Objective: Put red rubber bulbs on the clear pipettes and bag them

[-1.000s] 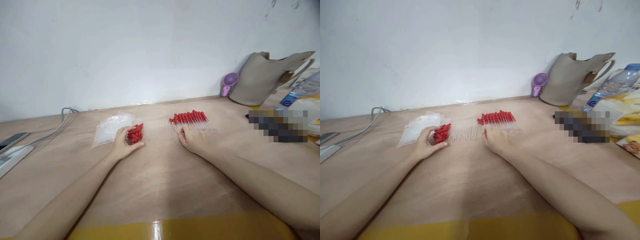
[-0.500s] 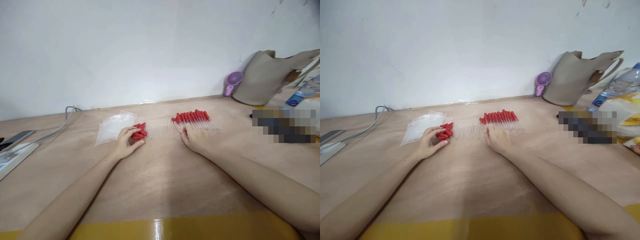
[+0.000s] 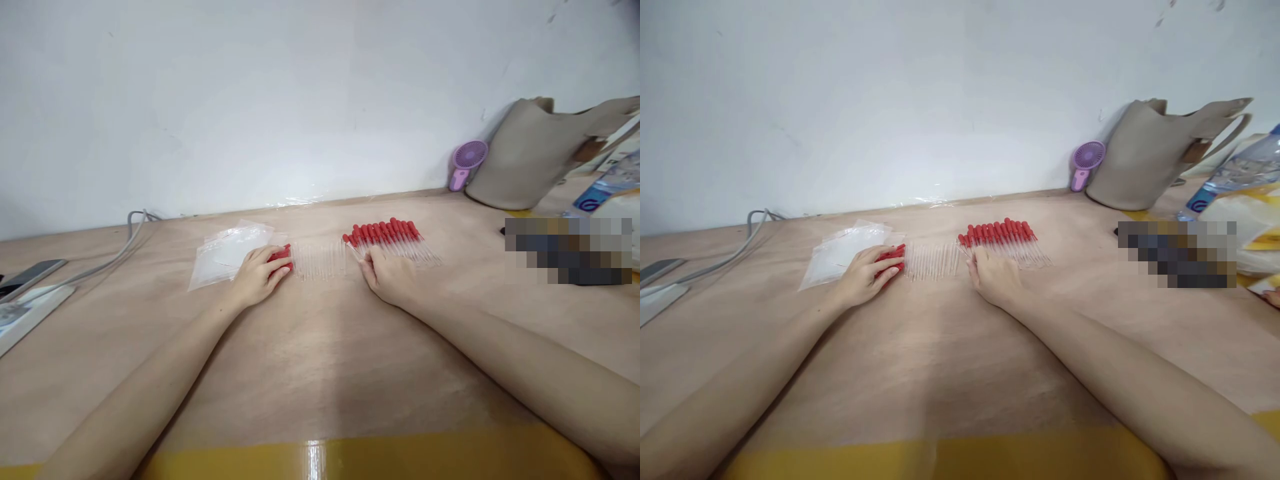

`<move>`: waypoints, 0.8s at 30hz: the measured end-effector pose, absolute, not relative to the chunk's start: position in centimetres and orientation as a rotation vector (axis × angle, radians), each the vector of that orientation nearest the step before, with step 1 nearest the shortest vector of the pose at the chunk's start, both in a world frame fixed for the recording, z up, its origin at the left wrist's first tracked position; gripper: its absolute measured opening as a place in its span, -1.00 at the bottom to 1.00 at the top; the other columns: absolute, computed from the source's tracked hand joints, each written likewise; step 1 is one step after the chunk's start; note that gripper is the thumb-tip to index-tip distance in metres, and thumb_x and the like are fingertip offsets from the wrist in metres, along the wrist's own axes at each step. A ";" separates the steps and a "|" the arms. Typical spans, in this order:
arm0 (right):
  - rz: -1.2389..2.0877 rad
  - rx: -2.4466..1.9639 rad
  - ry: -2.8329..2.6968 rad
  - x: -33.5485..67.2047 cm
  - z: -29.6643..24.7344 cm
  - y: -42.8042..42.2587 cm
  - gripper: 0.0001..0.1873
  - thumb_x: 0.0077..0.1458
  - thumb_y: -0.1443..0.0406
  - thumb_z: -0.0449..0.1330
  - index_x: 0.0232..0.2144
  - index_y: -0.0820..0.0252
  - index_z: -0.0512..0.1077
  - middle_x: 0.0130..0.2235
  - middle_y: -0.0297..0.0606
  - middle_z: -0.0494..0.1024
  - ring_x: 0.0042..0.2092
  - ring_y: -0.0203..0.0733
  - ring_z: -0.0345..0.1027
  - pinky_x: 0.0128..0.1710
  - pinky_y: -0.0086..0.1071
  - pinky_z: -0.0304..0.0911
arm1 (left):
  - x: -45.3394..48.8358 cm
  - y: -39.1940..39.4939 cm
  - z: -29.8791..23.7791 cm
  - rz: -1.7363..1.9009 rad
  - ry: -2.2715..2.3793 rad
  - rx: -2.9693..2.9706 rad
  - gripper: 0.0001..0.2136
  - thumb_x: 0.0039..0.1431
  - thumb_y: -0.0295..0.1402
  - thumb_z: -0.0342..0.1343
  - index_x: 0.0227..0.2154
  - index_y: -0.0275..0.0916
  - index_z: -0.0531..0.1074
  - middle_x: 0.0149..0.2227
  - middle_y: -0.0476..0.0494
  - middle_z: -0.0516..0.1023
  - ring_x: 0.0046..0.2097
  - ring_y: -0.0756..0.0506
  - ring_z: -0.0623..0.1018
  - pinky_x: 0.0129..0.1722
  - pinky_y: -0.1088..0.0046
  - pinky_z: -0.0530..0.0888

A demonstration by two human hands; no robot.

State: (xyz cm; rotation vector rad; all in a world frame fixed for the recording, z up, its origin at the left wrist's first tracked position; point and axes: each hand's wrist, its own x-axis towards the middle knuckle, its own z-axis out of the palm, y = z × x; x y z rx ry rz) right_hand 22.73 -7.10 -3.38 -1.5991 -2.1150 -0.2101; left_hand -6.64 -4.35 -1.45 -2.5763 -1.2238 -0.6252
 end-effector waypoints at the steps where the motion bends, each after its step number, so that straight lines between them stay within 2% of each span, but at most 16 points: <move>1: -0.218 -1.586 -2.115 22.7 -3.4 -7.1 -0.74 0.17 0.19 -0.12 -0.36 0.22 0.28 -0.47 -0.25 0.42 -0.51 -0.26 0.18 -0.53 -0.37 -0.25 | -6.7 -4.3 -1.5 -0.652 -1.211 -2.581 -0.76 0.21 -0.26 -0.06 -0.16 -0.14 0.45 -0.04 -0.14 0.40 0.01 -0.15 0.36 0.01 0.20 0.28; 7: -0.296 -1.365 -2.144 23.0 -3.6 -6.6 -0.82 0.15 0.28 -0.06 -0.41 0.22 0.27 -0.40 -0.20 0.42 -0.32 -0.16 0.24 -0.40 -0.37 -0.04 | -6.6 -4.2 -1.7 -0.898 -1.156 -2.635 -0.85 0.17 -0.28 0.01 -0.35 -0.22 0.42 -0.21 -0.14 0.47 -0.14 -0.09 0.44 -0.11 0.32 0.38; 11: -0.274 -1.246 -2.173 23.1 -3.8 -6.3 -0.82 0.16 0.30 -0.06 -0.43 0.22 0.26 -0.41 -0.20 0.41 -0.32 -0.16 0.22 -0.32 -0.35 0.03 | -6.7 -4.3 -1.9 -0.961 -1.225 -2.592 -0.87 0.18 -0.31 -0.01 -0.35 -0.22 0.39 -0.32 -0.10 0.50 -0.24 -0.07 0.46 -0.22 0.37 0.41; 15: -0.244 -1.198 -2.172 23.2 -4.1 -6.1 -0.82 0.16 0.29 -0.05 -0.43 0.22 0.28 -0.42 -0.20 0.42 -0.33 -0.15 0.22 -0.33 -0.34 0.05 | -6.8 -4.4 -1.8 -1.103 -1.170 -2.446 -0.89 0.16 -0.34 0.02 -0.36 -0.20 0.42 -0.36 -0.08 0.52 -0.25 -0.08 0.46 -0.22 0.36 0.41; 17: -0.221 -1.150 -2.161 23.3 -4.3 -6.0 -0.82 0.16 0.30 -0.06 -0.39 0.23 0.31 -0.40 -0.19 0.44 -0.32 -0.15 0.24 -0.32 -0.34 0.07 | -6.5 -4.8 -1.8 -1.193 -1.170 -2.368 -0.90 0.15 -0.34 0.04 -0.36 -0.19 0.44 -0.38 -0.07 0.53 -0.27 -0.08 0.46 -0.22 0.35 0.41; 21: -0.208 -1.014 -2.163 23.3 -4.4 -6.0 -0.76 0.18 0.32 -0.06 -0.17 0.26 0.34 -0.27 -0.14 0.49 -0.23 -0.14 0.30 -0.24 -0.32 0.11 | -4.7 -6.3 -2.2 -1.358 -1.222 -2.385 -0.87 0.12 -0.30 0.08 -0.30 -0.21 0.43 -0.33 -0.09 0.53 -0.26 -0.07 0.49 -0.24 0.37 0.43; 24: -0.242 -0.968 -2.192 23.1 -4.3 -6.5 -0.74 0.19 0.31 -0.06 -0.17 0.25 0.38 -0.29 -0.15 0.51 -0.27 -0.17 0.31 -0.27 -0.33 0.10 | -2.8 -7.3 -2.7 -1.365 -1.206 -2.537 -0.84 0.13 -0.30 0.07 -0.26 -0.23 0.42 -0.31 -0.10 0.52 -0.26 -0.05 0.50 -0.27 0.41 0.45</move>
